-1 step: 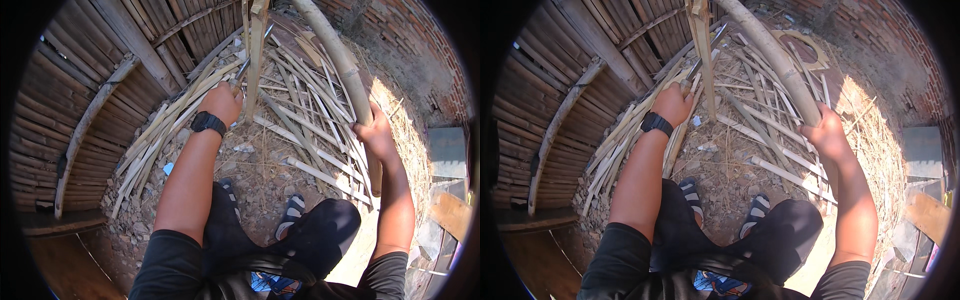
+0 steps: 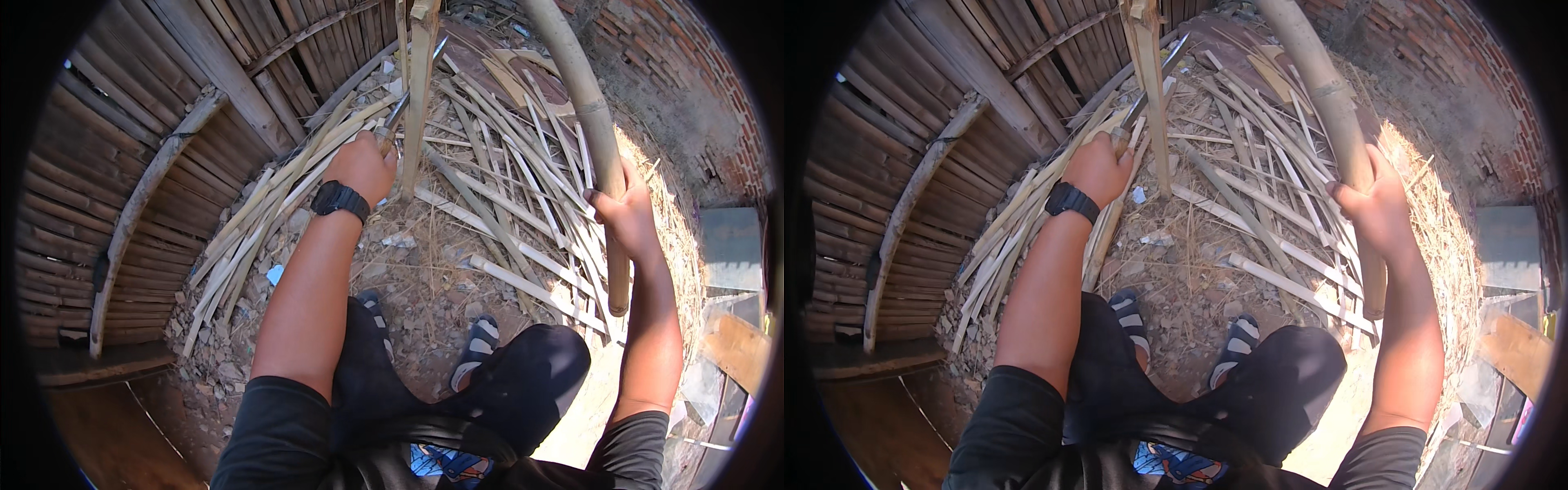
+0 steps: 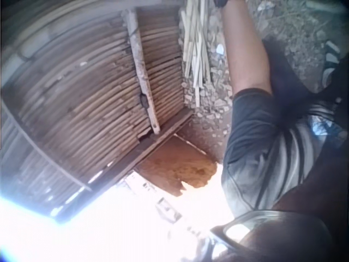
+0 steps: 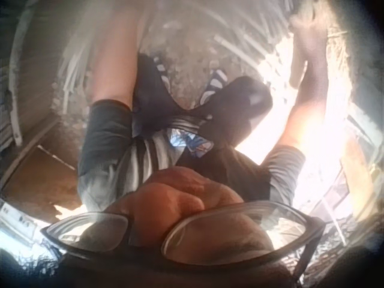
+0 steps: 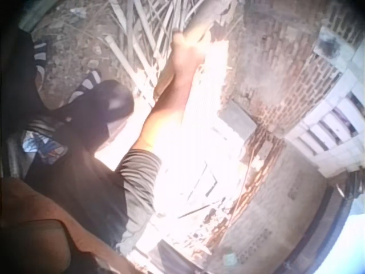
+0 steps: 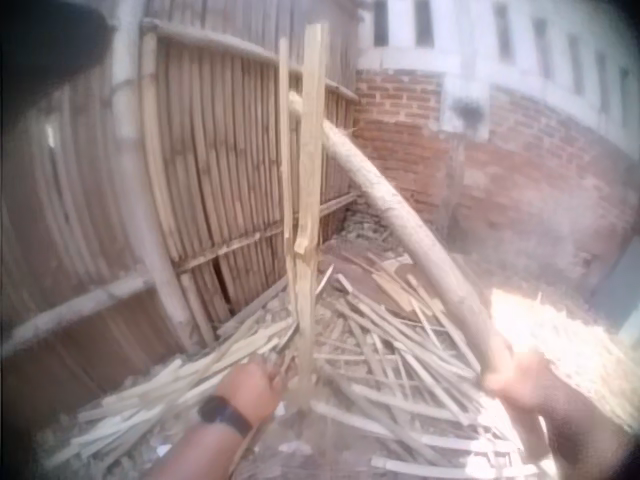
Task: The person splits bamboo strips using a machete. They hold a bamboo piece and repeatedly strike it with the machete to separate it into thinner strips, which are then placed on the ground.
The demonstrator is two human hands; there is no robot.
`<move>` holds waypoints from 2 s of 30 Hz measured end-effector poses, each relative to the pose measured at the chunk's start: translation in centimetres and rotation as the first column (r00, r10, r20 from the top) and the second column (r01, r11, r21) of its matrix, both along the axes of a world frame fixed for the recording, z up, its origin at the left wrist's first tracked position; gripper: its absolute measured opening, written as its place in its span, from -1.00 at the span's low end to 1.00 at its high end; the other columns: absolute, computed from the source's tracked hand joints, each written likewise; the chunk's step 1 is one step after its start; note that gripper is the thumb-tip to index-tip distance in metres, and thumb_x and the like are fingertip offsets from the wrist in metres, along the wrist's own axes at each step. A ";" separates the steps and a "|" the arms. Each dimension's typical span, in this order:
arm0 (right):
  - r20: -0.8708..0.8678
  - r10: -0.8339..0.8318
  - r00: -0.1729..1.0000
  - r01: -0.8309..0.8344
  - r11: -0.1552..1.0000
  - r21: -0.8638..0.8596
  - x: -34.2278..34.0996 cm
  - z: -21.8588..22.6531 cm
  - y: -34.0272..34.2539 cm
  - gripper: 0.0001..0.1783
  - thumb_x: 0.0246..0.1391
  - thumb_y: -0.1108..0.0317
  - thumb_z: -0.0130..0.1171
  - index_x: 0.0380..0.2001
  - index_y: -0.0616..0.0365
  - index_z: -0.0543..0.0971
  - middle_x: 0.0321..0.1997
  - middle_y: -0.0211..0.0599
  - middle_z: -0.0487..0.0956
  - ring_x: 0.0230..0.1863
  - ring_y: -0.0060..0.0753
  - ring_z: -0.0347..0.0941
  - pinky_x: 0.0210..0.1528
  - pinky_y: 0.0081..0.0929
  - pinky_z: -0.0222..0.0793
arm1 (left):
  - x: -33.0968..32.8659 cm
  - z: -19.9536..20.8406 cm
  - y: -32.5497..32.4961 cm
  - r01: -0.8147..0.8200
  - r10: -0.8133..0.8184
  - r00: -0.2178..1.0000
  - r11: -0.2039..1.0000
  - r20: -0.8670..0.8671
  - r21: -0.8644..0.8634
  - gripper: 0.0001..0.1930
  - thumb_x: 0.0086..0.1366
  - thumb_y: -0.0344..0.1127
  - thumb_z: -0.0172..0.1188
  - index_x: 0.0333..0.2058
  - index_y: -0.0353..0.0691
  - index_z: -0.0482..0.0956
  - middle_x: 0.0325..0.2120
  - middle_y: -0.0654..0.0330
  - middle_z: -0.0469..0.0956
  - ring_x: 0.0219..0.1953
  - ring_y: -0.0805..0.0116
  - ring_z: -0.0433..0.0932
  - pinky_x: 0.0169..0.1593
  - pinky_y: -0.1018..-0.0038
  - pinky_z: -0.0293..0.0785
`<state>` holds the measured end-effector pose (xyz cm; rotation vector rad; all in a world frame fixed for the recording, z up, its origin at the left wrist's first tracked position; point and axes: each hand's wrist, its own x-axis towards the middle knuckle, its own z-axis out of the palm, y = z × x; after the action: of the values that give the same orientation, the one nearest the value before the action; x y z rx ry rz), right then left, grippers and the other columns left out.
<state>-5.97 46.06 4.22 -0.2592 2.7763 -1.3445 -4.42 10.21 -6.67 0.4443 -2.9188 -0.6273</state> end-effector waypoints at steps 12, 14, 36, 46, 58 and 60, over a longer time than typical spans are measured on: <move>0.115 0.095 0.989 -0.144 0.809 0.570 0.3 -9.9 0.3 -0.26 -0.08 0.43 0.30 0.22 0.38 0.34 -0.14 0.14 0.61 -0.13 -0.01 0.56 0.04 -0.30 0.46 | -1.4 -1.4 0.7 0.026 -0.026 1.000 1.000 0.016 0.018 -0.56 0.29 -0.07 0.22 -0.18 -0.44 0.53 -0.33 -0.30 0.64 -0.23 -0.22 0.66 -0.11 0.04 0.58; 0.113 0.089 0.990 -0.133 0.864 0.485 0.3 -11.1 0.5 -0.28 -0.08 0.42 0.29 0.20 0.38 0.35 -0.16 0.19 0.61 -0.12 0.06 0.55 0.07 -0.28 0.44 | -1.7 -2.8 0.9 0.039 -0.039 0.999 0.999 0.019 0.036 -0.55 0.30 -0.07 0.21 -0.17 -0.45 0.53 -0.32 -0.30 0.64 -0.21 -0.21 0.66 -0.09 0.05 0.58; -0.163 -0.017 0.986 0.055 0.972 0.230 -2.0 -9.5 0.7 -0.51 0.05 0.40 0.31 0.01 0.32 0.38 -0.32 0.03 0.62 -0.28 -0.11 0.62 -0.19 -0.21 0.51 | -3.3 -4.3 1.5 0.012 -0.016 0.998 0.998 0.060 0.068 -0.55 0.32 -0.11 0.20 -0.04 -0.42 0.50 -0.23 -0.24 0.66 -0.13 -0.15 0.67 -0.03 0.06 0.61; 0.205 0.153 0.967 -0.203 0.947 0.250 -0.9 -17.6 -0.5 -0.39 -0.11 0.42 0.32 0.08 0.34 0.44 -0.19 0.10 0.63 -0.15 -0.03 0.60 -0.03 -0.24 0.47 | -3.2 -6.2 1.1 -0.061 0.045 0.982 0.995 0.181 0.085 -0.53 0.31 -0.09 0.20 0.02 -0.38 0.50 -0.13 -0.22 0.65 -0.05 -0.14 0.65 0.06 0.09 0.57; -0.129 -0.150 0.980 0.132 0.982 -0.139 -0.7 -10.1 0.2 -0.56 0.09 0.40 0.31 0.01 0.25 0.43 -0.30 -0.33 0.56 -0.35 -0.44 0.50 -0.26 -0.42 0.45 | -3.7 -7.5 1.6 -0.050 0.043 0.992 0.997 0.119 0.062 -0.55 0.30 -0.07 0.21 -0.05 -0.38 0.52 -0.25 -0.24 0.66 -0.13 -0.17 0.66 -0.02 0.07 0.59; -0.146 -0.118 0.982 0.105 0.990 -0.091 -1.1 -11.3 -0.1 -0.55 0.07 0.41 0.29 0.01 0.26 0.40 -0.33 -0.21 0.58 -0.37 -0.38 0.52 -0.28 -0.39 0.47 | -4.0 -7.3 1.6 -0.048 0.042 0.990 0.998 0.135 0.048 -0.56 0.30 -0.09 0.22 -0.03 -0.36 0.53 -0.22 -0.21 0.67 -0.11 -0.13 0.67 -0.01 0.09 0.61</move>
<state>-7.11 45.98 -7.05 -0.2210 2.9013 -1.5301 -8.45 11.81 -13.96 0.5782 -3.0141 -0.6931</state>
